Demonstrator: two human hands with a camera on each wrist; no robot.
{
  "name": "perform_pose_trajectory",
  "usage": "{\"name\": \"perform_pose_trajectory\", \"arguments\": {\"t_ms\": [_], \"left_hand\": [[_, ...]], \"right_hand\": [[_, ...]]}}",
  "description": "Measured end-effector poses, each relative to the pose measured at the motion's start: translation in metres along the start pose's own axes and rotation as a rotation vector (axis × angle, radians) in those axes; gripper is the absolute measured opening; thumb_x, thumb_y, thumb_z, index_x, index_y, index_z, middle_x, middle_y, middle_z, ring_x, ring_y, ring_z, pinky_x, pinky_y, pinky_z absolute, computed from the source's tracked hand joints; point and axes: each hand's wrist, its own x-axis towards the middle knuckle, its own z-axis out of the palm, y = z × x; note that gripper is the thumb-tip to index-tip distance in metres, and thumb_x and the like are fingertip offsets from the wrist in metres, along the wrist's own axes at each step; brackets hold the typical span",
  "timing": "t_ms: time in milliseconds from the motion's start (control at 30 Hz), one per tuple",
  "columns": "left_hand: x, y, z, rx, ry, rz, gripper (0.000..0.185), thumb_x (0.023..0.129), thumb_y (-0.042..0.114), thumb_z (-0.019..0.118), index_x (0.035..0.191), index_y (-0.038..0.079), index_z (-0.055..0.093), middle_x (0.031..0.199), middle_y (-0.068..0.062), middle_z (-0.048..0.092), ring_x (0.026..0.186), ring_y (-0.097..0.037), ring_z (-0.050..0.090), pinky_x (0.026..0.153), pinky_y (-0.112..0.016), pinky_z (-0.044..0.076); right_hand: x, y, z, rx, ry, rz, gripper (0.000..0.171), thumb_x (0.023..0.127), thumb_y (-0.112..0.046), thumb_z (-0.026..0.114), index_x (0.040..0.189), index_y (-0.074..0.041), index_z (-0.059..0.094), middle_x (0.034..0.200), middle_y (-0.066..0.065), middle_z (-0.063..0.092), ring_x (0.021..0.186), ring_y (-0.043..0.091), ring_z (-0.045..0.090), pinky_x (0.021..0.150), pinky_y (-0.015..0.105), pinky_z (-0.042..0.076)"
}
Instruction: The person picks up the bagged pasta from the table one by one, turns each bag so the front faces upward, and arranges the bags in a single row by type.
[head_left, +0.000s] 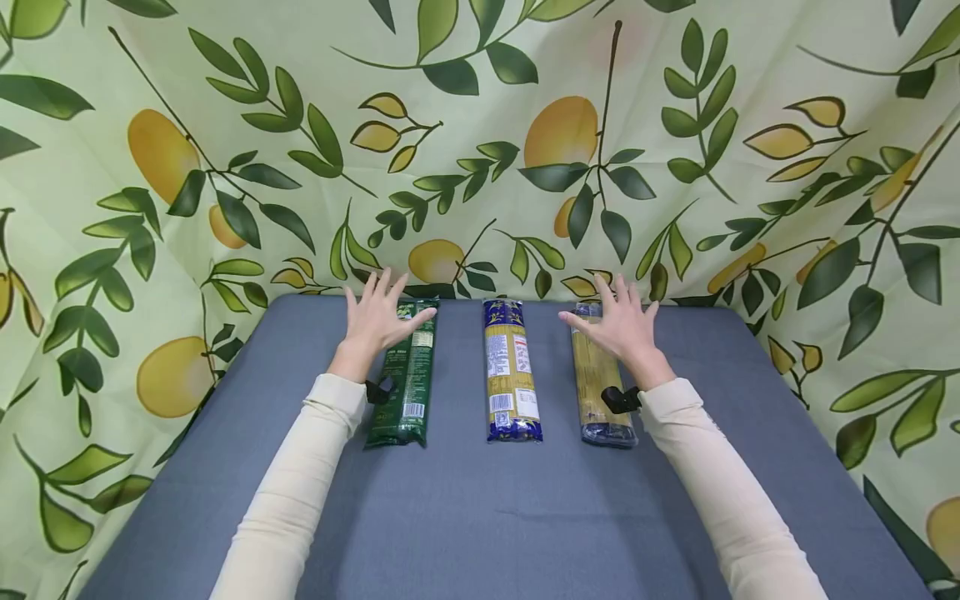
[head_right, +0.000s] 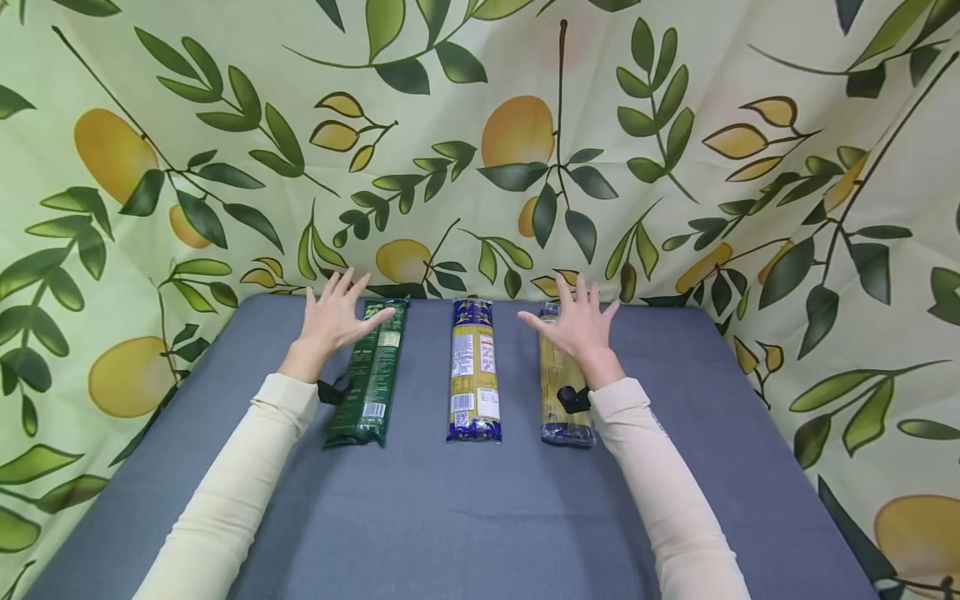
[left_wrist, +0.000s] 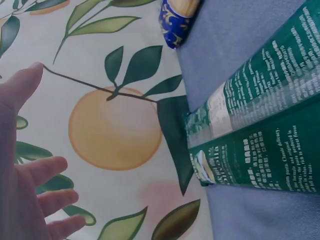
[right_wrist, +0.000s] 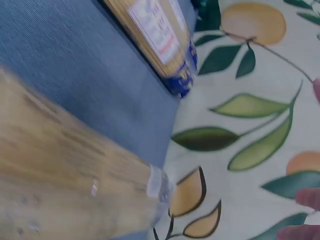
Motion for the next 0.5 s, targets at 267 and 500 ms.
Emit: {"name": "perform_pose_trajectory", "arguments": {"t_ms": [267,500], "left_hand": [[-0.004,-0.005,0.004,-0.066,-0.045,0.035,0.082,0.092,0.061,0.047,0.153,0.012,0.025,0.159,-0.019,0.027,0.147,-0.041,0.025,0.122,-0.060,0.018],[-0.009,-0.014,0.009,-0.219,-0.089,0.041,0.076,0.095,0.056,0.048,0.153,0.013,0.026,0.157,-0.021,0.030,0.145,-0.041,0.028,0.117,-0.060,0.029]], "right_hand": [[-0.021,-0.020,0.019,-0.015,0.044,-0.129,0.083,0.090,-0.051,0.060,0.148,0.002,0.031,0.153,0.030,0.031,0.137,0.049,0.036,0.107,0.063,0.039],[-0.038,-0.043,0.033,0.093,0.030,-0.201,0.072,0.091,-0.039,0.063,0.142,0.005,0.039,0.143,0.029,0.046,0.131,0.045,0.046,0.108,0.056,0.043]]}}
